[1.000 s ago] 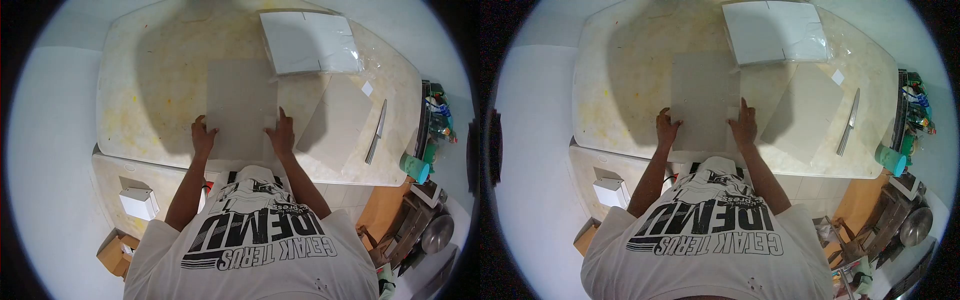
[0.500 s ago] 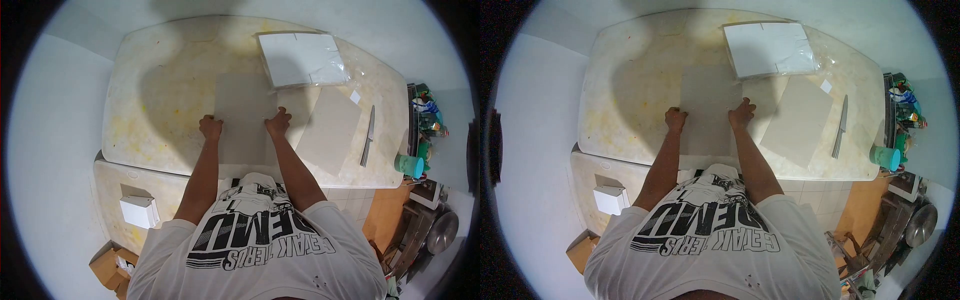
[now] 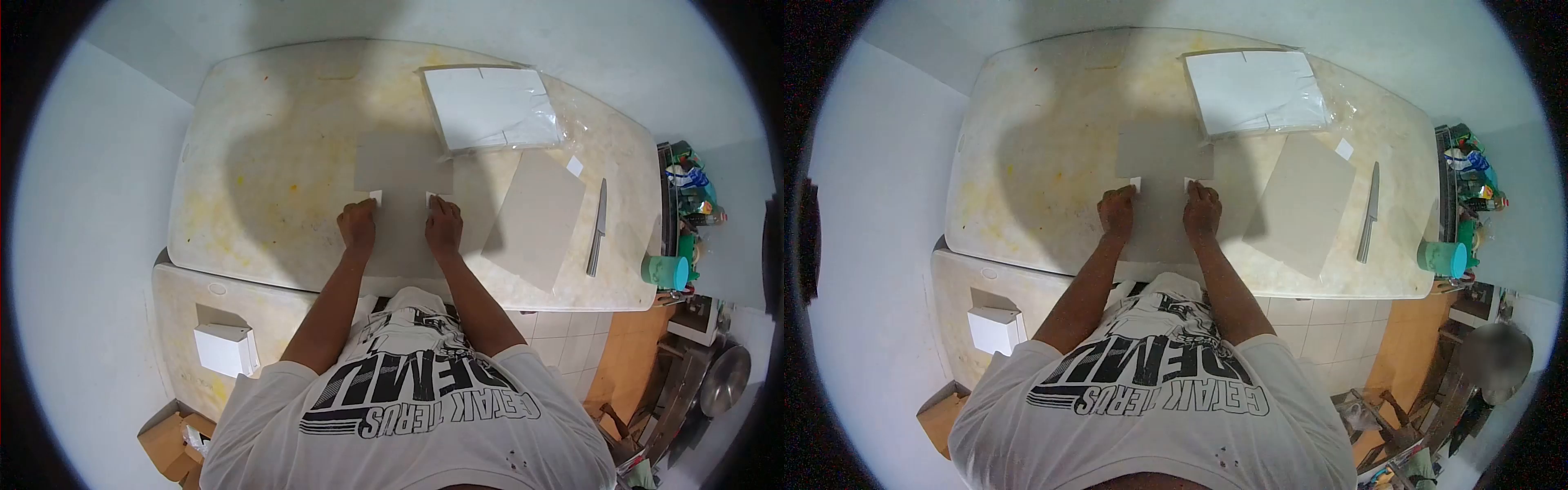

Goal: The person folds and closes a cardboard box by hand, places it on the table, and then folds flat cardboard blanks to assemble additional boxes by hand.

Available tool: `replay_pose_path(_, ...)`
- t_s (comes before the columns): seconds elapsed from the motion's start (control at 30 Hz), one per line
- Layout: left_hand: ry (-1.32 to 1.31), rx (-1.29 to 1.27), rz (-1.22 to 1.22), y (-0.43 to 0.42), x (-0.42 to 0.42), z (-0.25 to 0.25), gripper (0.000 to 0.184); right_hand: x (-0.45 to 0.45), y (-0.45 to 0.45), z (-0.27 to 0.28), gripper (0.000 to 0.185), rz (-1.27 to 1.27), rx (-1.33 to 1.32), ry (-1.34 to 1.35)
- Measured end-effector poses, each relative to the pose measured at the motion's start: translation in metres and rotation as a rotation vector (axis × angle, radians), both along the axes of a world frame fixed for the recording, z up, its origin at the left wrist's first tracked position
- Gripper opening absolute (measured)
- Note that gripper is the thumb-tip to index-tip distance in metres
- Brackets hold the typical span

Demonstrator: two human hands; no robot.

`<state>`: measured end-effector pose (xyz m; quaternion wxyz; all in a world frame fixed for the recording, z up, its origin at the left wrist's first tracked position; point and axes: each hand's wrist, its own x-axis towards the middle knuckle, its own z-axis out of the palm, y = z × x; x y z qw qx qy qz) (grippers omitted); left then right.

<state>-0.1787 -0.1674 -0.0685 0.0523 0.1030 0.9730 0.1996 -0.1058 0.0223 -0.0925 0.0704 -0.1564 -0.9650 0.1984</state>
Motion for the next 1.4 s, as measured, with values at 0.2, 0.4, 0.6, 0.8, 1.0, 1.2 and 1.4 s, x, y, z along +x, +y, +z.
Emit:
replay_pose_path(0.2,0.112,-0.39,-0.284,-0.009,-0.001,0.004,0.043,0.01,-0.009,0.005,0.052,0.163,0.319,-0.229)
replay_pose_path(0.4,0.193,-0.419,-0.564,-0.032,-0.015,-0.025,0.057,0.011,0.0,-0.001,0.058,0.263,0.33,-0.146)
replay_pose_path(0.6,0.008,-0.428,-0.59,-0.039,-0.018,-0.019,0.073,0.003,0.017,0.006,0.054,0.324,0.16,-0.337)
replay_pose_path(0.8,-0.169,-0.221,-0.551,-0.039,-0.047,-0.001,0.051,-0.027,0.039,0.041,0.047,0.344,0.051,-0.455)
replay_pose_path(1.0,0.036,0.098,-0.108,-0.012,-0.046,-0.005,0.043,-0.032,0.022,0.03,0.043,0.015,-0.135,-0.195)
replay_pose_path(1.2,-0.612,0.635,0.218,-0.049,-0.071,-0.032,0.027,-0.042,0.054,0.008,0.032,-0.173,-0.528,-0.148)
replay_pose_path(1.4,-0.912,0.961,0.294,-0.061,-0.081,-0.024,0.028,-0.035,0.077,-0.019,0.025,-0.17,-1.028,-0.166)
